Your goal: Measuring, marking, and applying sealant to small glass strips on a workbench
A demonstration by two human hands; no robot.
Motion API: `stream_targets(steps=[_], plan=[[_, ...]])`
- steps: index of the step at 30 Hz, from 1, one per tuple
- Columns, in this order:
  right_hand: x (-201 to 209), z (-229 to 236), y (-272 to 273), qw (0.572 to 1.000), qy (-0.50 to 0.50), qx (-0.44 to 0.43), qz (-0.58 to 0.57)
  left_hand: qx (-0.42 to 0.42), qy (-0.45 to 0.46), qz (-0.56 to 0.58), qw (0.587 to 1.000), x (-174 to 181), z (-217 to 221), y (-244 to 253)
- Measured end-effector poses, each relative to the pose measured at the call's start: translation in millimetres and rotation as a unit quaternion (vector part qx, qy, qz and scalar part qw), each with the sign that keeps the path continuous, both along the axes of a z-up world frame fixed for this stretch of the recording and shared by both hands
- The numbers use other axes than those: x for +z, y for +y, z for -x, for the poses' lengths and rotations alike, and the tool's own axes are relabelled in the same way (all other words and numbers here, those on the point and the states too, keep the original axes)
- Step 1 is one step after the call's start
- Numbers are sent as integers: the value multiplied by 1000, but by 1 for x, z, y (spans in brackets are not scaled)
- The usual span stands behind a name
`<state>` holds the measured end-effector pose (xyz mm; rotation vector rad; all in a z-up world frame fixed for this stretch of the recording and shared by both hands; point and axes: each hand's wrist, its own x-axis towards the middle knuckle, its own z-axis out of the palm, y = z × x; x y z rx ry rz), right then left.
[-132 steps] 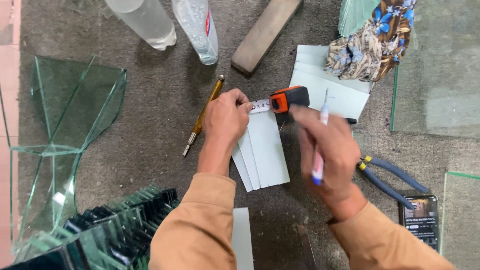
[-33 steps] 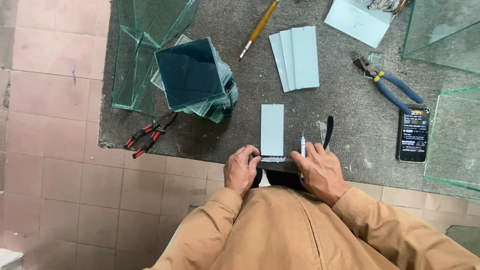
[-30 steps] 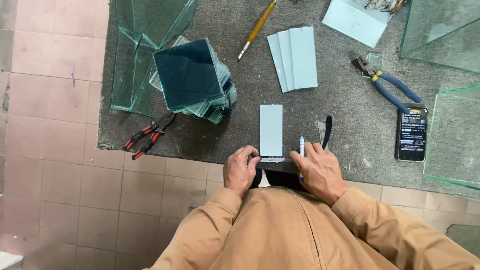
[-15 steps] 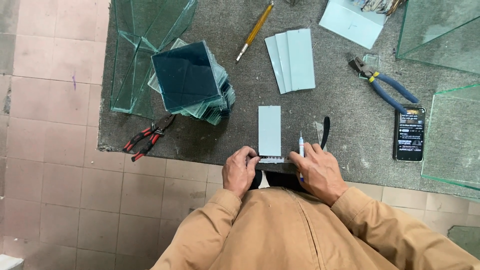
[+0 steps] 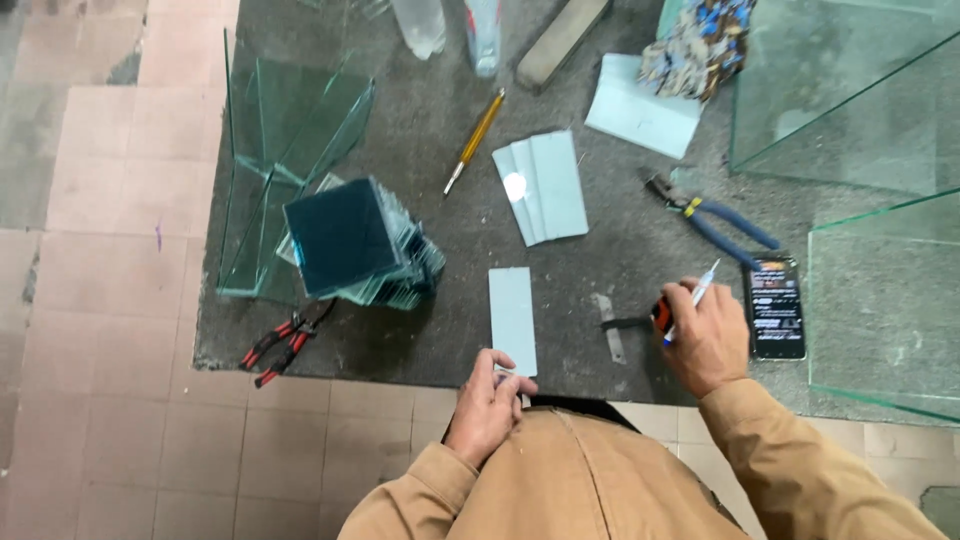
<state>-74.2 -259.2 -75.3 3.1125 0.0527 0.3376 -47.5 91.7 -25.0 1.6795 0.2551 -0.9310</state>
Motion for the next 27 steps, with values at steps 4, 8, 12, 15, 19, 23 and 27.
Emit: stream_targets(steps=[4,8,12,15,19,23,27], plan=[[-3,0,-5,998,50,-22,2,-74,-56,-12,996,-10,-1,-10],[28,2,-6,986,43,-18,-159,-34,39,56,997,0,-8,-26],[82,8,16,881,42,-148,-447,-11,-1,58,998,14,-16,-47],[122,-2,47,728,29,-170,-663,9,-11,57,998,49,-27,-70],[118,-6,53,649,2,-146,-746,-10,-96,95,991,55,-33,-84],[114,-10,52,634,7,-112,-765,-15,-165,98,981,47,-35,-91],[108,-13,48,638,22,-109,-762,-33,-197,97,975,44,-36,-96]])
